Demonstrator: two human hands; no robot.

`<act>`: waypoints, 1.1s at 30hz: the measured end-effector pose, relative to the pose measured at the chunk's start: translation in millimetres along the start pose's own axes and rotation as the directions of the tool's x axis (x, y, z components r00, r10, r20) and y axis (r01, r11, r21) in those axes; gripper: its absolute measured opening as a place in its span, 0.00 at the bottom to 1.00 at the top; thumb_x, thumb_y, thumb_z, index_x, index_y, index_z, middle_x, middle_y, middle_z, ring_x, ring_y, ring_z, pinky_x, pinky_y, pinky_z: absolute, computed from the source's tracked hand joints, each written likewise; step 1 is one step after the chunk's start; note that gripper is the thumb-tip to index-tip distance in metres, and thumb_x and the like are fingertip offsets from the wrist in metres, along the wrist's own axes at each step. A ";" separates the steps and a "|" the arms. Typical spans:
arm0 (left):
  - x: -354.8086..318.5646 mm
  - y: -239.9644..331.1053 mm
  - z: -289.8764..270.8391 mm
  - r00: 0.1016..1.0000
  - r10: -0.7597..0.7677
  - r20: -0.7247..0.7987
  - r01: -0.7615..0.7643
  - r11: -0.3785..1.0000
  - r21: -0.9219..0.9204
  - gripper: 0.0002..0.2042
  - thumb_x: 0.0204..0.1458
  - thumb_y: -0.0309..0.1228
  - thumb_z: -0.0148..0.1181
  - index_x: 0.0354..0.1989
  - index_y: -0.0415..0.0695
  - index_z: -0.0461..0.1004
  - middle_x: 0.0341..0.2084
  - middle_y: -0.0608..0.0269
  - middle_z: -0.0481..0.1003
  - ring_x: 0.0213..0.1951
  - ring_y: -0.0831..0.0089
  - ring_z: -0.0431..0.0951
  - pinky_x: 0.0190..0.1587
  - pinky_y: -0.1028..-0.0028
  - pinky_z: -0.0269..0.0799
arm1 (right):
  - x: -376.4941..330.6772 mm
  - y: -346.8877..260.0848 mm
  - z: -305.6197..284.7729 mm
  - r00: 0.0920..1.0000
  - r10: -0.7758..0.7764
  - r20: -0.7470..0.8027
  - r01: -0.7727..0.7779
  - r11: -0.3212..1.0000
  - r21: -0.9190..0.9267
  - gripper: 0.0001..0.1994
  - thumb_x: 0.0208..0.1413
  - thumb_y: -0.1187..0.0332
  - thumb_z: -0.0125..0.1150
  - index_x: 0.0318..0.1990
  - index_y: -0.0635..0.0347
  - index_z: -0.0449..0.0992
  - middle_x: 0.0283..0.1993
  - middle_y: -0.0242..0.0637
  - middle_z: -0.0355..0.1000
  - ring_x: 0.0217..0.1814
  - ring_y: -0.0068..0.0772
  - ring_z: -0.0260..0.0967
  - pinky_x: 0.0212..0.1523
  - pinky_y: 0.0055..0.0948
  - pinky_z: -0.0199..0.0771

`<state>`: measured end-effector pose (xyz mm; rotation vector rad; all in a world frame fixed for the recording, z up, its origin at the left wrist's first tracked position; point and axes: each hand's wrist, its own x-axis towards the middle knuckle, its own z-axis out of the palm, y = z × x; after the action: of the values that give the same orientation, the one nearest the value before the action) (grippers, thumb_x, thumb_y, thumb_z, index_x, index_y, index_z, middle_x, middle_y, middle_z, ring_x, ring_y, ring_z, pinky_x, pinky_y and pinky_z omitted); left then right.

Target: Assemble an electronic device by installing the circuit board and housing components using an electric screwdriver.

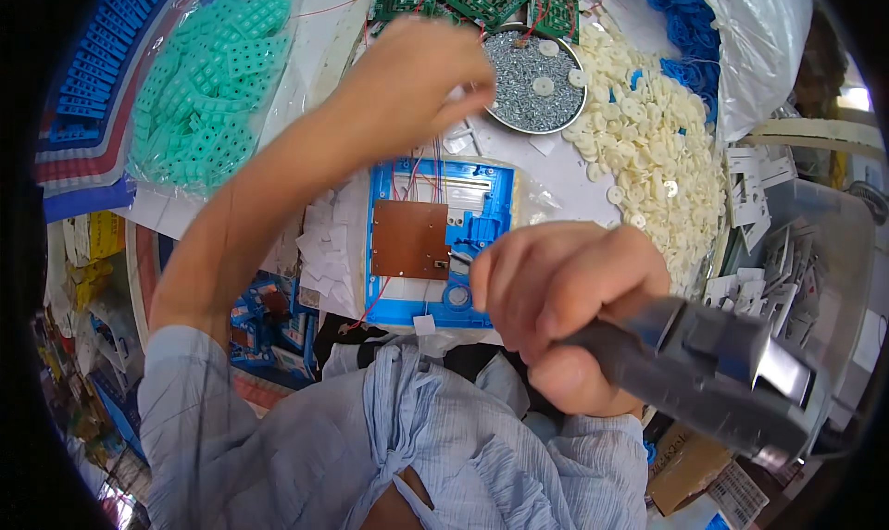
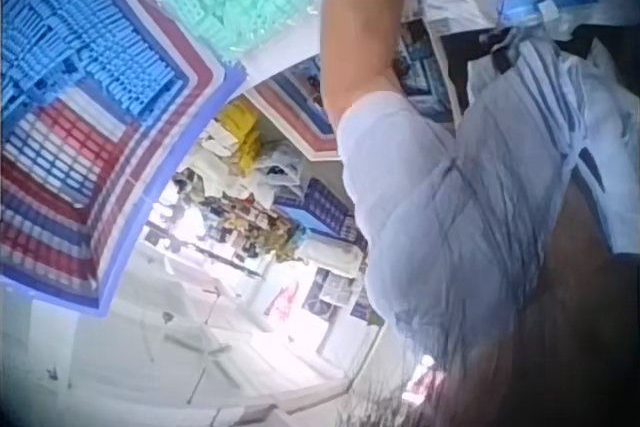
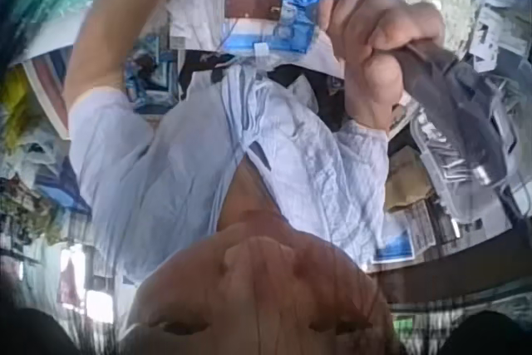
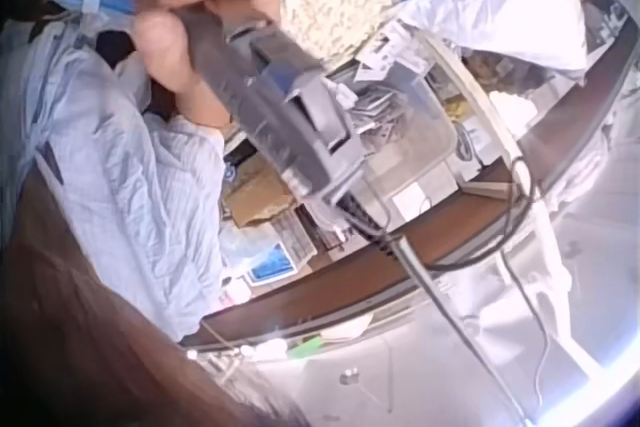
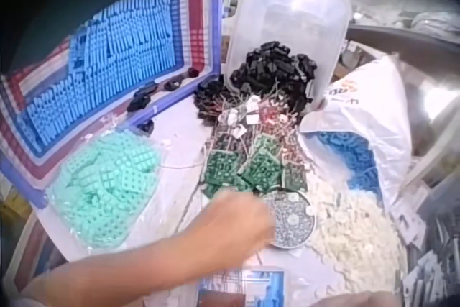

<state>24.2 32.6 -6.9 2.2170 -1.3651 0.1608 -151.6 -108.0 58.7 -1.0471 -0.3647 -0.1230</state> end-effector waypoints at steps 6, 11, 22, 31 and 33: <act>62.0 -14.5 50.2 0.972 -0.078 0.220 -0.009 0.929 0.370 0.06 0.46 0.31 0.64 0.32 0.51 0.85 0.33 0.63 0.80 0.42 0.62 0.78 0.49 0.54 0.64 | 0.4 4.8 -1.8 0.998 0.035 -0.056 -0.037 0.998 -0.043 0.17 0.54 0.65 0.73 0.38 0.55 0.66 0.23 0.33 0.67 0.23 0.28 0.63 0.32 0.36 0.68; 61.4 -13.7 64.0 0.992 -0.001 0.127 -0.050 0.917 0.395 0.06 0.50 0.29 0.60 0.31 0.50 0.85 0.31 0.62 0.81 0.44 0.63 0.79 0.49 0.53 0.64 | 0.7 19.7 0.7 0.996 0.081 -0.035 -0.082 0.996 -0.036 0.15 0.55 0.71 0.71 0.39 0.57 0.66 0.25 0.35 0.66 0.27 0.30 0.63 0.34 0.36 0.67; -17.5 13.9 -41.6 0.957 -0.256 0.138 0.290 0.811 -0.509 0.09 0.49 0.36 0.70 0.25 0.44 0.79 0.21 0.64 0.77 0.30 0.63 0.76 0.45 0.61 0.63 | 9.4 43.4 -0.9 0.994 0.100 0.052 -0.088 0.977 -0.193 0.13 0.53 0.77 0.70 0.34 0.60 0.67 0.26 0.39 0.69 0.29 0.33 0.67 0.39 0.38 0.73; -135.9 57.0 -13.2 0.988 -0.131 -0.088 0.103 0.957 -0.271 0.08 0.47 0.28 0.70 0.35 0.50 0.80 0.34 0.72 0.79 0.38 0.71 0.75 0.52 0.58 0.55 | 20.6 31.4 11.8 0.997 0.047 0.066 -0.041 0.996 -0.077 0.15 0.50 0.71 0.74 0.32 0.60 0.68 0.24 0.35 0.70 0.23 0.31 0.67 0.27 0.33 0.69; -140.4 66.2 -3.9 0.973 -0.170 -0.159 0.116 0.947 -0.299 0.10 0.45 0.27 0.71 0.36 0.49 0.80 0.34 0.72 0.80 0.38 0.71 0.75 0.51 0.58 0.55 | 31.2 23.6 14.2 0.983 0.006 0.185 -0.004 1.000 -0.013 0.17 0.53 0.62 0.75 0.33 0.54 0.68 0.20 0.29 0.68 0.18 0.26 0.64 0.22 0.30 0.67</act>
<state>-99.9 123.0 -30.0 1.9934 -1.0505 0.1023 -119.4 -81.8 56.6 -1.0745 -0.5305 -0.0229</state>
